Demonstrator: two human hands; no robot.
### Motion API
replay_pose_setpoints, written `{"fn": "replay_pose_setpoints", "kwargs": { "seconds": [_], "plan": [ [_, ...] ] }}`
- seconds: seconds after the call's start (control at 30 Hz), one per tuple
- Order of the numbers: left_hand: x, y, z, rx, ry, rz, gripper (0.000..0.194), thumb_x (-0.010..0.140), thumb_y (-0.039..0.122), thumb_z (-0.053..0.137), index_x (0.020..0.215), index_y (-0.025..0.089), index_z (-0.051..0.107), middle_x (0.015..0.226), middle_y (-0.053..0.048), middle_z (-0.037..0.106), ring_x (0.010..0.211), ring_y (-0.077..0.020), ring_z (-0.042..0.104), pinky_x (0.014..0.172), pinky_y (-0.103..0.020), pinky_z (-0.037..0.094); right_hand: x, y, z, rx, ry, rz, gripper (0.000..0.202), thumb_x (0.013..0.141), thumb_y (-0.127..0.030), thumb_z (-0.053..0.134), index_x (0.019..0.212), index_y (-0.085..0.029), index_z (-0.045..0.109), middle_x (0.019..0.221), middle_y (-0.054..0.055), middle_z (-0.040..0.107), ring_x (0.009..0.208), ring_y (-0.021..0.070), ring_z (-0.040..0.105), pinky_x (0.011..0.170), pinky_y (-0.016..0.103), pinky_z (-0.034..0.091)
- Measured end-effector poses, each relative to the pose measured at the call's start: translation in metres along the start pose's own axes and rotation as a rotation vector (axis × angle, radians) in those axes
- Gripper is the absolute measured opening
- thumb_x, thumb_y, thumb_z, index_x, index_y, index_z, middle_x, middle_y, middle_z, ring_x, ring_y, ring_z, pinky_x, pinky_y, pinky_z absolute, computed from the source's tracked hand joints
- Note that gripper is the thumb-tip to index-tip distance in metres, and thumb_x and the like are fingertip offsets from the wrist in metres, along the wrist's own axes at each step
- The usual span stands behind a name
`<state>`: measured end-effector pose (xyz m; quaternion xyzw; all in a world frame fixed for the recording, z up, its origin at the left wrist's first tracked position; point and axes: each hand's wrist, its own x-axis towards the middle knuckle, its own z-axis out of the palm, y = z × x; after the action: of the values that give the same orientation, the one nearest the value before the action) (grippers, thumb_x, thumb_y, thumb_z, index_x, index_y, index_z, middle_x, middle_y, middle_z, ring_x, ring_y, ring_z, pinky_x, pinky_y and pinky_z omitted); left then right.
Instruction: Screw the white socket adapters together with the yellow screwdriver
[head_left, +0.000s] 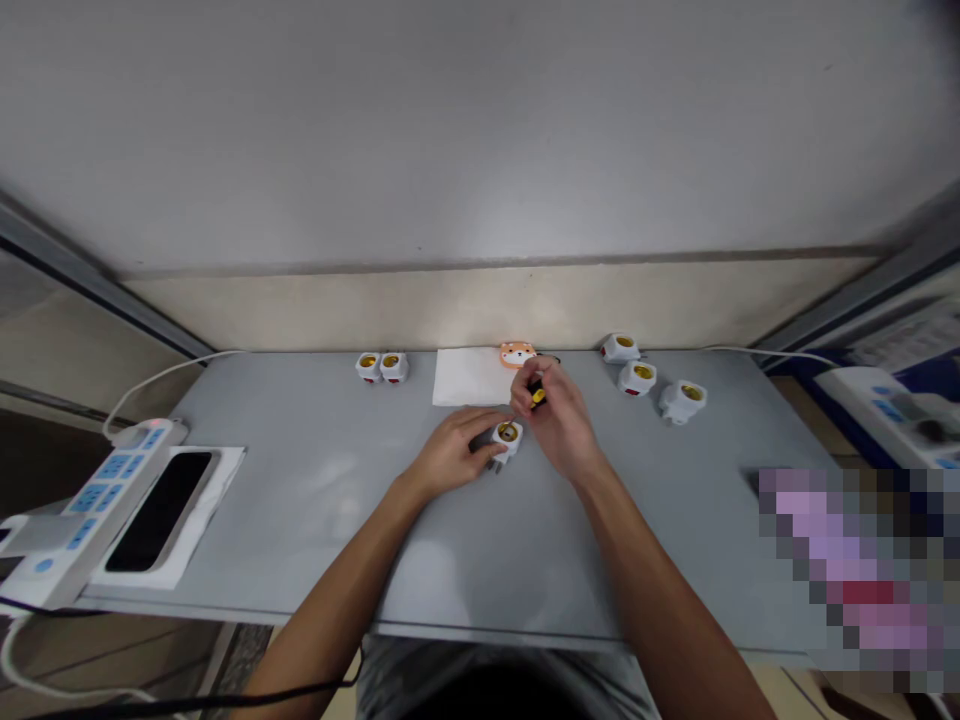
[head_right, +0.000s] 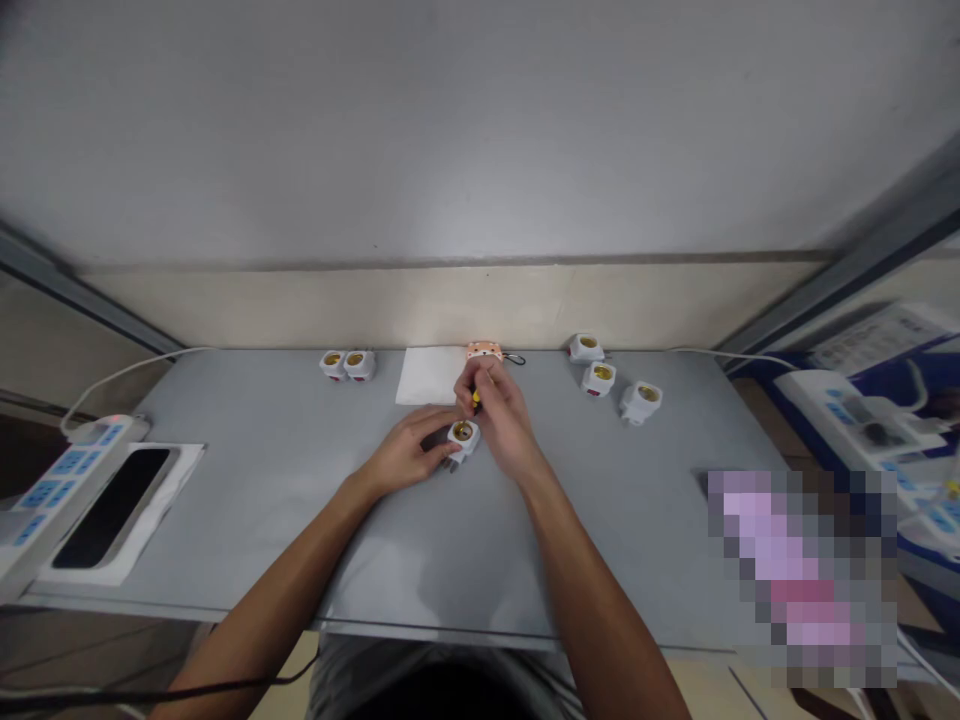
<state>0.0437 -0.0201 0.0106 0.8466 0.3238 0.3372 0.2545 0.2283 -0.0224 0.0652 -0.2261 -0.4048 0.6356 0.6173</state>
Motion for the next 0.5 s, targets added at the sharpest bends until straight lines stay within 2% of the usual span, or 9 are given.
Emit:
{"fn": "replay_pose_setpoints", "kwargs": {
  "seconds": [0.1, 0.23, 0.33, 0.43, 0.5],
  "plan": [
    [0.0002, 0.0003, 0.0, 0.001, -0.008, -0.008, 0.037, 0.1, 0.026, 0.067, 0.137, 0.028, 0.067, 0.137, -0.007, 0.072, 0.126, -0.0248, 0.068, 0.111, -0.045, 0.053, 0.0013, -0.0009, -0.0032, 0.024, 0.011, 0.051, 0.028, 0.093, -0.044, 0.055, 0.096, -0.022, 0.072, 0.071, 0.0, 0.048, 0.065, 0.0159, 0.045, 0.064, 0.031, 0.041],
    [-0.0014, -0.0027, 0.0012, 0.011, 0.0, -0.008, 0.038, 0.1, 0.028, 0.067, 0.137, 0.028, 0.067, 0.137, -0.008, 0.072, 0.127, -0.0258, 0.068, 0.112, -0.047, 0.053, 0.0021, -0.0002, -0.0085, -0.042, 0.056, 0.02, 0.021, 0.088, -0.041, 0.066, 0.08, -0.022, 0.073, 0.075, 0.002, 0.056, 0.069, 0.0169, 0.052, 0.066, 0.033, 0.044],
    [-0.0023, -0.0043, 0.0018, 0.021, -0.004, -0.022, 0.037, 0.099, 0.026, 0.067, 0.136, 0.027, 0.067, 0.137, -0.009, 0.072, 0.126, -0.0261, 0.067, 0.112, -0.047, 0.053, 0.0011, 0.0008, -0.0098, -0.132, 0.036, -0.019, 0.021, 0.087, -0.044, 0.075, 0.087, -0.023, 0.075, 0.083, 0.002, 0.062, 0.076, 0.0167, 0.057, 0.07, 0.032, 0.045],
    [-0.002, -0.0044, 0.0018, 0.009, -0.016, -0.034, 0.038, 0.097, 0.025, 0.07, 0.136, 0.026, 0.068, 0.136, -0.008, 0.072, 0.124, -0.0263, 0.068, 0.112, -0.046, 0.053, -0.0007, 0.0003, -0.0082, -0.179, -0.013, -0.041, 0.024, 0.081, -0.042, 0.085, 0.089, -0.025, 0.071, 0.088, 0.0, 0.063, 0.081, 0.0156, 0.06, 0.072, 0.031, 0.045],
    [-0.0015, -0.0038, 0.0014, 0.001, -0.009, -0.032, 0.039, 0.096, 0.026, 0.072, 0.135, 0.025, 0.068, 0.134, -0.009, 0.073, 0.122, -0.0263, 0.069, 0.11, -0.045, 0.054, -0.0015, 0.0006, -0.0064, -0.154, -0.051, -0.037, 0.031, 0.079, -0.037, 0.088, 0.084, -0.024, 0.061, 0.091, -0.001, 0.063, 0.084, 0.0151, 0.063, 0.072, 0.03, 0.046]
  ]
}}
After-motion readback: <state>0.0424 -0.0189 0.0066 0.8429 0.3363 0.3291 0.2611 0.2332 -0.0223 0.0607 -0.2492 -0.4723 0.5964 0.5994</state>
